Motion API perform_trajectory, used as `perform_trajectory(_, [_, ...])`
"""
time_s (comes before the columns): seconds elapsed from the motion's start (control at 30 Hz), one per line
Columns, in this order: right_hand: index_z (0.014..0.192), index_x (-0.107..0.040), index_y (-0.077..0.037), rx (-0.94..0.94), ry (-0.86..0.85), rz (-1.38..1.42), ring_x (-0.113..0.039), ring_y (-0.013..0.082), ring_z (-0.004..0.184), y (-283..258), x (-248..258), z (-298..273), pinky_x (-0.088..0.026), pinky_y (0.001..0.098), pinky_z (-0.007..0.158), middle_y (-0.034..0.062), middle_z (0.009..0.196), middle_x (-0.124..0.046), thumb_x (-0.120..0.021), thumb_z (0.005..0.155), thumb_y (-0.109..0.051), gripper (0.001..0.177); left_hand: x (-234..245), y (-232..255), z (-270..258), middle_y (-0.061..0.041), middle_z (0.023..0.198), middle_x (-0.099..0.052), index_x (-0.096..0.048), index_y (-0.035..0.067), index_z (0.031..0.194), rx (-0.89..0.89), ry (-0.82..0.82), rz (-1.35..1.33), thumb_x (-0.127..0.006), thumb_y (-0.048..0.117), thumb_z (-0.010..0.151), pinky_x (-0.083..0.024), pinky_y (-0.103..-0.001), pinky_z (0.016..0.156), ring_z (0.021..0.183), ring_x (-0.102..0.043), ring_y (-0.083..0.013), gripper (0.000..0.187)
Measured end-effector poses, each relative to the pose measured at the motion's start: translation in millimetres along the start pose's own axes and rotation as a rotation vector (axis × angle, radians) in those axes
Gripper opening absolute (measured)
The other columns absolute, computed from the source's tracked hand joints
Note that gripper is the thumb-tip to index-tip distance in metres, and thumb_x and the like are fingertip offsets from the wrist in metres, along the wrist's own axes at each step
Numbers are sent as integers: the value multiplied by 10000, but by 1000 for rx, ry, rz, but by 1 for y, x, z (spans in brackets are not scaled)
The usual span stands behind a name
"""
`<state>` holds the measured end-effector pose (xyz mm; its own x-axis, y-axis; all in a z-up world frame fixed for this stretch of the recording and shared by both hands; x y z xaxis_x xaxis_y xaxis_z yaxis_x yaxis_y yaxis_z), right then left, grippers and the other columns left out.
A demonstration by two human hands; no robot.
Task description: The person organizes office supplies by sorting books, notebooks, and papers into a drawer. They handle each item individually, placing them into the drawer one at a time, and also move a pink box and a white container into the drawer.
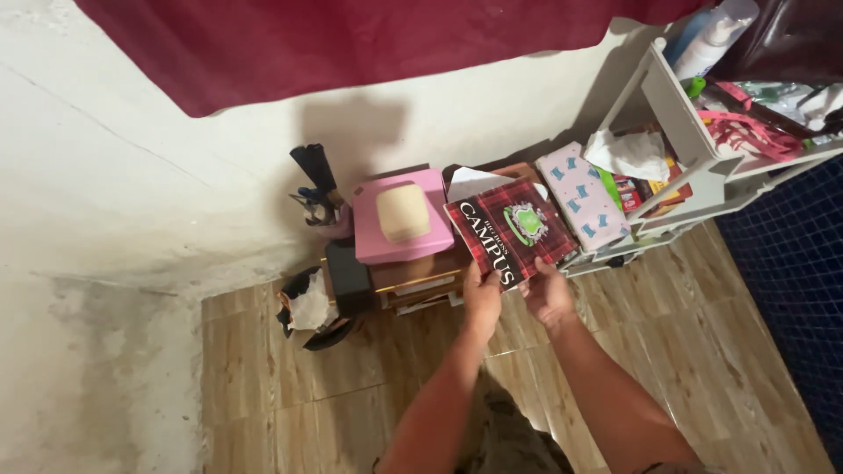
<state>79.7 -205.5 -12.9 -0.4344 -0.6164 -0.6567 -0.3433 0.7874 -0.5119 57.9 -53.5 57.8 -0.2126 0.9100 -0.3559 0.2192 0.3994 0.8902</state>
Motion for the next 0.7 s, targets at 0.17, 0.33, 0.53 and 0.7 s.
perform_trajectory(0.17, [1295,-597,-99,106,-1,-62,-659,201,1046,1,10,-10,-507,376,876,40,1185,-694,-542,1034,-252,308,24,6,-24,-32,1219,-699,-590,73,1368,-10,-30,4,-591,24,968,-491,-290,952,1070,-636,-129,403])
perform_trajectory(0.33, [1381,-564,-143,176,68,-39,-602,200,1248,13,12,-38,-455,428,1066,16,1358,-651,-482,1010,-220,387,63,-9,-41,-49,1187,-701,-623,34,1345,-11,-78,52,-636,11,971,-490,-305,944,1043,-625,-147,374])
perform_trajectory(0.53, [1390,-574,-100,243,-36,59,-643,223,1214,44,35,-79,-520,413,1036,54,1329,-678,-505,912,-131,484,111,-3,-83,-8,1190,-703,-628,57,1340,37,-159,32,-605,-22,938,-492,-289,964,1063,-635,-122,410])
perform_trajectory(0.7, [1259,-631,-178,172,114,4,-666,125,898,99,82,-103,-427,284,602,-36,1131,-703,-538,910,-137,363,157,-2,-124,5,1158,-700,-625,109,1312,138,-129,132,-612,-16,914,-498,-287,940,1039,-634,-118,417])
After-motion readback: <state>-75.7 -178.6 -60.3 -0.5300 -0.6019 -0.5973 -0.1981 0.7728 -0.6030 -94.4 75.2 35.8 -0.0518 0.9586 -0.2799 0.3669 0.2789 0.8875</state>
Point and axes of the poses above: each hand's wrist, its own z-axis towards the middle knuckle, its own x-axis out of the back of the hand, y = z × x, the point moved 4 cm from there along z, towards the middle knuckle
